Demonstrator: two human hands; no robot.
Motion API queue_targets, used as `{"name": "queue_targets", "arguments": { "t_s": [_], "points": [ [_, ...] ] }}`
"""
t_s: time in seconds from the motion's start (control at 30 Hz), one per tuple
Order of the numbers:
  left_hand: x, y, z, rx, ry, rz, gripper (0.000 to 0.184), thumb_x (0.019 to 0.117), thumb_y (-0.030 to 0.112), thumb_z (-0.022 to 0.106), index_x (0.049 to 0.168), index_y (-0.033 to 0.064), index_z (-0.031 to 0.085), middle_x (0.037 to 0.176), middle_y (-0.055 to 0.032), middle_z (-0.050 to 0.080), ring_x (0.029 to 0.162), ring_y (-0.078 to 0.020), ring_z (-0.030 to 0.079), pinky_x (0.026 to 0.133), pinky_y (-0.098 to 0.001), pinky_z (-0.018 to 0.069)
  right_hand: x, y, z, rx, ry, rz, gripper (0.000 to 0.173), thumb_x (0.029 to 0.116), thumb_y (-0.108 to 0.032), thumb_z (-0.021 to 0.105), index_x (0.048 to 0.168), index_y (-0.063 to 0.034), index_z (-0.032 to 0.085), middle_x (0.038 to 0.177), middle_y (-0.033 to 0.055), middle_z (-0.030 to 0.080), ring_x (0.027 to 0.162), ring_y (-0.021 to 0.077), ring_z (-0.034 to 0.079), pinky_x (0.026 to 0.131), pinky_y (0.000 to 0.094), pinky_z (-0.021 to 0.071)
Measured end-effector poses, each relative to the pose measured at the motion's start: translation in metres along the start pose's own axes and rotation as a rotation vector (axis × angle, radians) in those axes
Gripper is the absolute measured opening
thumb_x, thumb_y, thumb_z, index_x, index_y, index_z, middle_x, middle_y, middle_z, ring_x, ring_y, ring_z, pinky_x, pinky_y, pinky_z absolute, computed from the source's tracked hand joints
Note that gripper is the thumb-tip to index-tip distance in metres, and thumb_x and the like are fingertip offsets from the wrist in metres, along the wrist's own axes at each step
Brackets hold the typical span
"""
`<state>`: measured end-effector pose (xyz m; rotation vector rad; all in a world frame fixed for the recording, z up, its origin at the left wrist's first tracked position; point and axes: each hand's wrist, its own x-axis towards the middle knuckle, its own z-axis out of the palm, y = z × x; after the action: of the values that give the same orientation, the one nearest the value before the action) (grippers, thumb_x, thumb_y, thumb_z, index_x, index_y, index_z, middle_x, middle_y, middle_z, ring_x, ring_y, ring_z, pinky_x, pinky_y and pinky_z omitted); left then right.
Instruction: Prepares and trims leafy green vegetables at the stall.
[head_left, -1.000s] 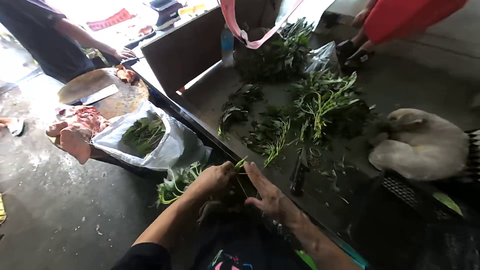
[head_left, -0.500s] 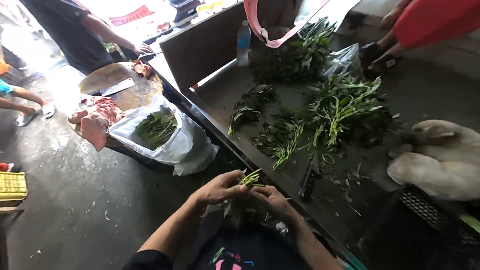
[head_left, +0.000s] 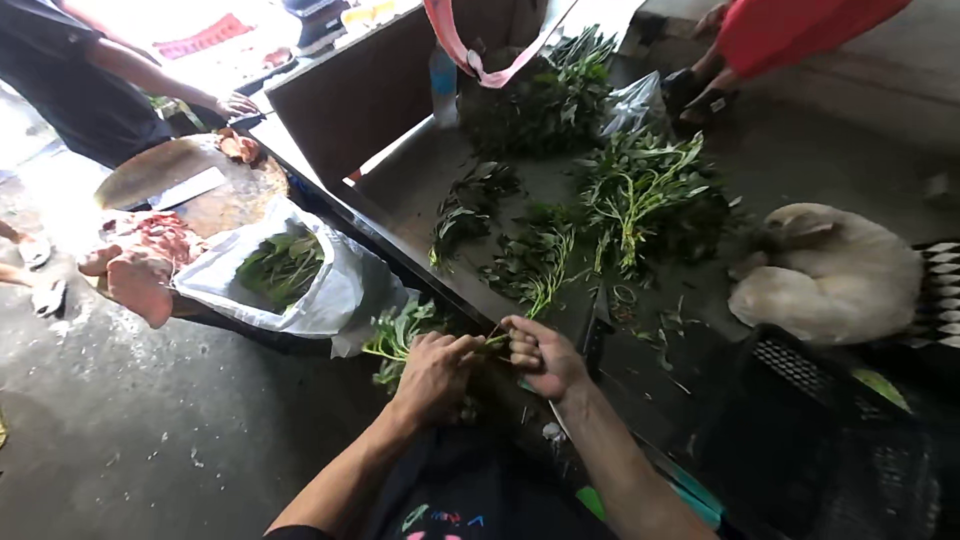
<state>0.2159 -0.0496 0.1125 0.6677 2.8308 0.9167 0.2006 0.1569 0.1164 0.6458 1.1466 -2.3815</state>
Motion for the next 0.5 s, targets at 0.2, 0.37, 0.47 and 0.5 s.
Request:
{"name": "queue_targets", "arguments": {
  "t_s": [0.2, 0.37, 0.47, 0.5],
  "points": [
    [0.012, 0.006, -0.02, -0.249, -0.111, -0.27, 0.032, 0.1053, 0.035, 0.053, 0.126, 0.0179, 0.069, 0.114, -0.0041, 0.073, 0.107, -0.0204, 0.068, 0.1, -0.0467, 0.049, -0.012, 0.05, -0.007, -0.206, -0.25, -0.117, 0.016, 0.1021, -0.016, 0.053, 0.094, -0.0121, 0.066, 0.059, -0.0091, 0.05, 0.046, 0.0002, 0.045, 0.047, 0.0181, 0.0437],
    [-0.008, -0.005, -0.008, -0.562, -0.122, -0.114, 0.026, 0.1014, 0.027, 0.063, 0.12, 0.0113, 0.072, 0.114, -0.0015, 0.072, 0.105, -0.0107, 0.067, 0.098, -0.0363, 0.0529, 0.021, 0.061, -0.031, -0.162, -0.163, 0.041, 0.025, 0.1049, -0.015, 0.042, 0.094, -0.0111, 0.065, 0.064, -0.0085, 0.055, 0.048, -0.0022, 0.045, 0.046, 0.0142, 0.0414],
    [-0.015, 0.002, -0.003, -0.12, -0.152, -0.066, 0.027, 0.1023, 0.034, 0.058, 0.118, 0.0206, 0.074, 0.107, -0.0016, 0.076, 0.107, -0.0236, 0.068, 0.102, -0.0512, 0.0453, 0.005, 0.011, -0.006, -0.401, -0.115, 0.024, 0.019, 0.1051, -0.015, 0.05, 0.091, -0.0086, 0.062, 0.062, -0.0072, 0.046, 0.047, 0.0021, 0.041, 0.048, 0.0181, 0.0413],
    [-0.012, 0.005, -0.004, -0.015, -0.151, -0.079, 0.027, 0.1027, 0.034, 0.056, 0.118, 0.0221, 0.074, 0.105, -0.0025, 0.075, 0.106, -0.0261, 0.068, 0.101, -0.0537, 0.0454, -0.006, 0.003, 0.006, -0.503, -0.097, -0.028, 0.016, 0.1039, -0.014, 0.054, 0.093, -0.0054, 0.063, 0.063, -0.0046, 0.049, 0.048, 0.0043, 0.044, 0.049, 0.0208, 0.0444]
  ]
}}
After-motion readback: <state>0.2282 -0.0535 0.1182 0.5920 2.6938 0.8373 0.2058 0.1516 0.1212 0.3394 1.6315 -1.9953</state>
